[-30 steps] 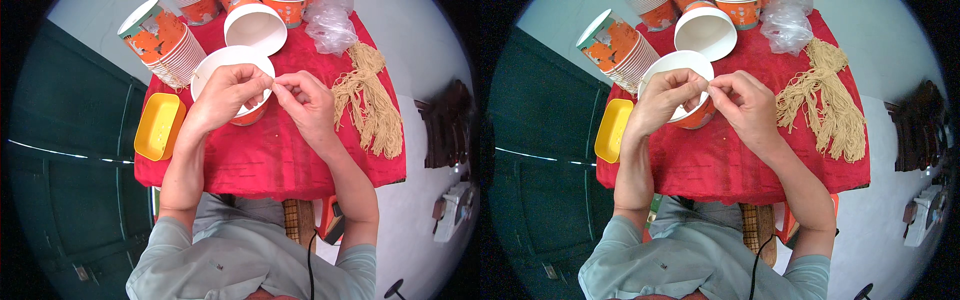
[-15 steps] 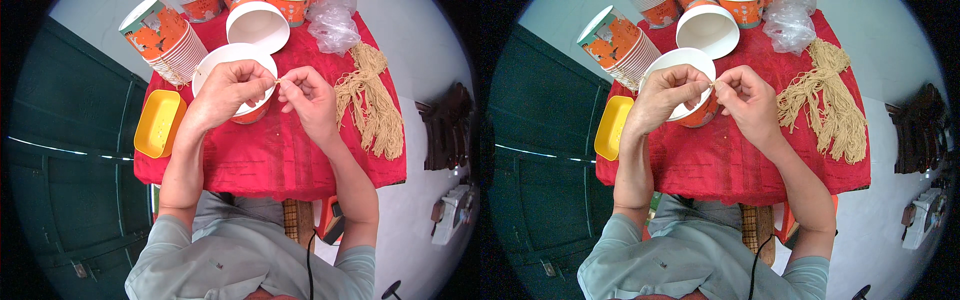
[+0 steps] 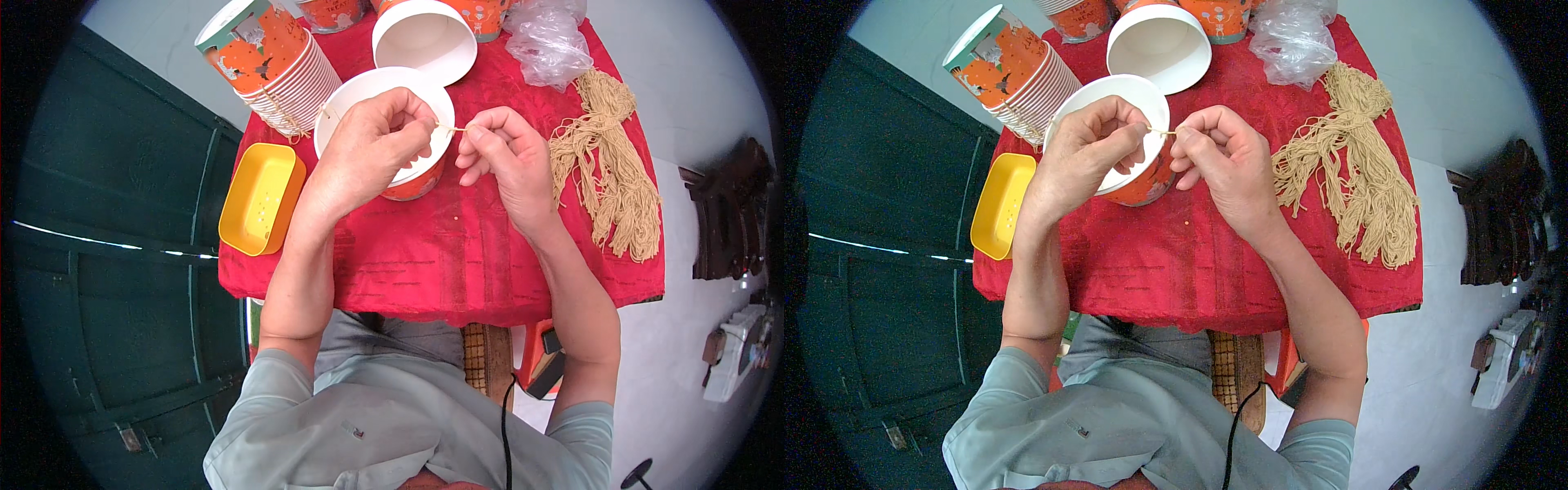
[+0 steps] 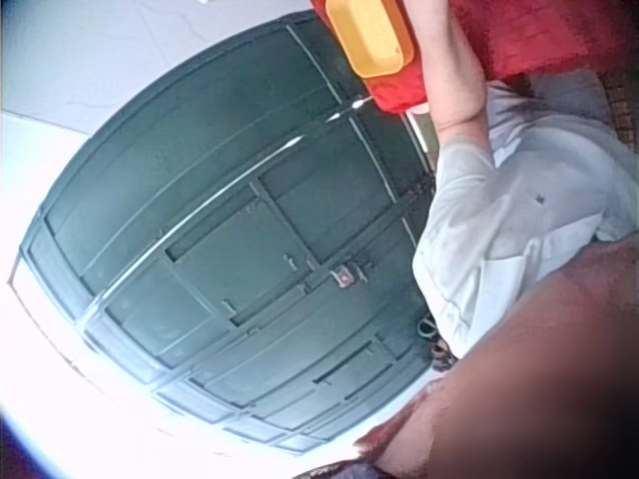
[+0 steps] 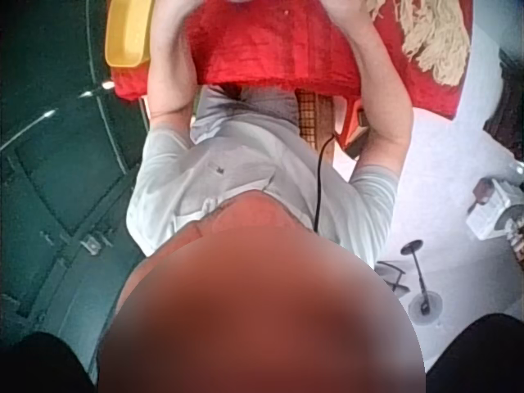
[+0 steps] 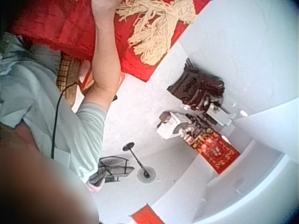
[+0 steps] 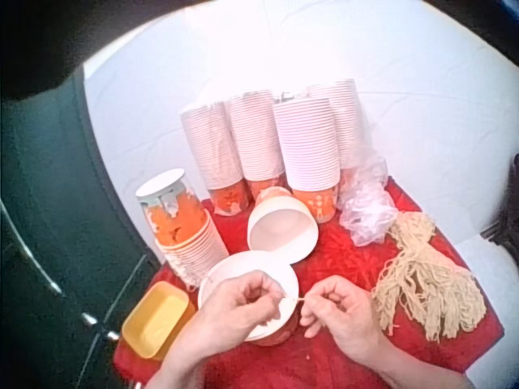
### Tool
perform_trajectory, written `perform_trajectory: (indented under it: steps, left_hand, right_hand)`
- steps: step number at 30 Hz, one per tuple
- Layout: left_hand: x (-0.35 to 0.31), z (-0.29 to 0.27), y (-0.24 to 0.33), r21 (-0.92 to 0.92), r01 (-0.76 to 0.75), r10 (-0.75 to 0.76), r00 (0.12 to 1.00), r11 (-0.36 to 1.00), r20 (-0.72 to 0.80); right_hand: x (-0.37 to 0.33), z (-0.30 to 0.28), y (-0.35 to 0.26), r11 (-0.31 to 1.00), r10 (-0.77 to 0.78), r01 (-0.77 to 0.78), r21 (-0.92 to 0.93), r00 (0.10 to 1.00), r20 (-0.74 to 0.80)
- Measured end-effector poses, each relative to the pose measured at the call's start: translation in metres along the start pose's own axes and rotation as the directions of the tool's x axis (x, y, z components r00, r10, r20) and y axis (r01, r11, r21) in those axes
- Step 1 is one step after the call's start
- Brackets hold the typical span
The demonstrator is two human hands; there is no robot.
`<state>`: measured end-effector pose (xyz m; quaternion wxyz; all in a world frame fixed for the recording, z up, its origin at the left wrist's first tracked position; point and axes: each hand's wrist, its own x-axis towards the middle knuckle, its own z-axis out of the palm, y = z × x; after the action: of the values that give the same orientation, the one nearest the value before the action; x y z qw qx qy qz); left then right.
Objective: Manually threading and tying thin rope handles onto pre-punched paper buckets.
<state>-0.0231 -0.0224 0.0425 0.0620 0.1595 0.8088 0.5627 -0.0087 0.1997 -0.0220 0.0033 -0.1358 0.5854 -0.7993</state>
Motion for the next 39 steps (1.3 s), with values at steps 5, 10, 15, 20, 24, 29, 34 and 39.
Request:
perform_trajectory:
  steps: [5, 10, 15, 20, 24, 29, 34, 39]
  left_hand:
    - [-0.002, 0.000, 0.000, 0.015, -0.010, 0.011, 1.000, 1.000, -0.023]
    - [-0.002, 0.000, 0.005, 0.141, 0.019, -0.008, 0.997, 0.990, -0.077]
    - [-0.004, 0.002, 0.010, 0.117, 0.032, -0.022, 0.996, 0.993, -0.087]
    - [-0.003, 0.000, 0.008, 0.109, 0.037, -0.033, 0.999, 0.993, -0.037]
    - [-0.003, 0.001, 0.003, 0.079, 0.008, -0.007, 1.000, 0.997, -0.016]
    - [-0.001, -0.001, -0.006, 0.099, -0.058, 0.055, 0.998, 0.993, 0.035]
    - [-0.003, 0.000, -0.006, 0.085, -0.054, 0.052, 0.998, 0.995, 0.022]
    - [-0.003, 0.001, -0.002, 0.045, -0.030, 0.027, 0.997, 0.999, 0.072]
  right_hand:
    - [0.000, 0.001, 0.000, 1.000, 0.007, -0.007, -0.012, 1.000, -0.003]
    - [0.001, -0.001, 0.002, 0.999, 0.024, -0.024, 0.027, 1.000, -0.017]
    - [0.003, -0.003, -0.001, 0.991, 0.095, -0.092, 0.095, 0.995, -0.024]
    - [0.002, 0.001, -0.005, 0.968, 0.202, -0.194, 0.161, 0.979, -0.032]
    - [0.002, 0.001, -0.004, 0.965, 0.260, -0.262, 0.024, 0.963, 0.071]
    - [-0.001, -0.001, 0.000, 0.981, 0.191, -0.183, -0.067, 0.968, 0.163]
    - [-0.001, 0.004, -0.003, 0.984, 0.103, -0.099, -0.150, 0.995, 0.019]
    - [-0.005, 0.008, -0.002, 0.956, -0.074, 0.052, -0.290, 0.995, -0.066]
